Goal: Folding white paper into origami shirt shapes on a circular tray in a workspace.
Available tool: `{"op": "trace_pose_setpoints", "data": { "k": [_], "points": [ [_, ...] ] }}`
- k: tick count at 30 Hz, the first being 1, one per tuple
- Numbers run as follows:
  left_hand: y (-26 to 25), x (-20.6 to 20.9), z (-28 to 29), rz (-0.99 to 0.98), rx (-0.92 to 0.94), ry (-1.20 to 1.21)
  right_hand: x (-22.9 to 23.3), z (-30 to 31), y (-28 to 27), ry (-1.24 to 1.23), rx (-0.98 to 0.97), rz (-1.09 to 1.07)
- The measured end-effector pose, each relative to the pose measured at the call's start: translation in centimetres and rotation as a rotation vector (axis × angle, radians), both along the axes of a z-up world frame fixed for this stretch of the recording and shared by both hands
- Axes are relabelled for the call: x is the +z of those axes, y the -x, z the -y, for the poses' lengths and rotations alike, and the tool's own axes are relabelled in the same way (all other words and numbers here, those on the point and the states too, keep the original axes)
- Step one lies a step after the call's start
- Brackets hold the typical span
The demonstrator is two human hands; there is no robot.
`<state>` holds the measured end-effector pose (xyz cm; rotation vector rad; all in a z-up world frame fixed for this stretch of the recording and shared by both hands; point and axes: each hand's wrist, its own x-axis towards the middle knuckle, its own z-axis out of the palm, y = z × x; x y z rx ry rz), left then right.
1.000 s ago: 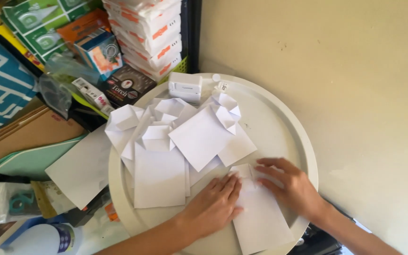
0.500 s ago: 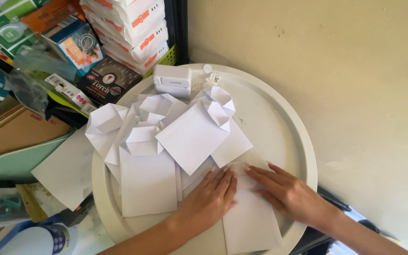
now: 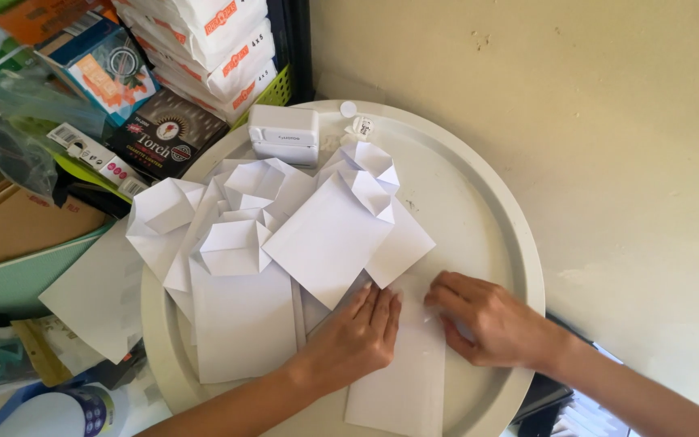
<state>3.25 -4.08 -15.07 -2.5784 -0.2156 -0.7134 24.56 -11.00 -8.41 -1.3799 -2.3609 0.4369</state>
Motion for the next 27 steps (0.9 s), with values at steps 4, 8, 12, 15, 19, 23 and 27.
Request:
{"op": "trace_pose_setpoints", "data": {
  "k": [4, 8, 12, 15, 19, 23, 27],
  "points": [
    [0.0, 0.3, 0.1, -0.032, -0.017, 0.005, 2.1, -1.4, -0.2, 0.446, -0.122, -0.128],
    [0.0, 2.3, -0.2, 0.052, -0.001, 0.064, 1.7, -2.3, -0.1, 0.546, -0.154, -0.125],
    [-0.4, 5.0, -0.4, 0.183, 0.111, 0.116, 1.4, -2.8, -0.2, 0.598, -0.2, -0.108],
    [0.6, 3.1, 0.8, 0.021, 0.182, 0.333, 0.0, -2.1, -0.1, 0.604, -0.37, -0.168],
    [1.1, 3.9, 2.1, 0.115, 0.21, 1.123, -1.2, 0.0, 0.8, 0.347, -0.386, -0.259],
    [1.0, 4.9, 1.9, 0.249, 0.244, 1.649, -0.1, 0.9, 0.2, 0.119, -0.226, -0.241],
    [-0.1, 4.3, 0.7, 0.33, 0.256, 1.694, 1.9, 0.9, -0.7, 0.039, 0.061, -0.154]
  ]
}}
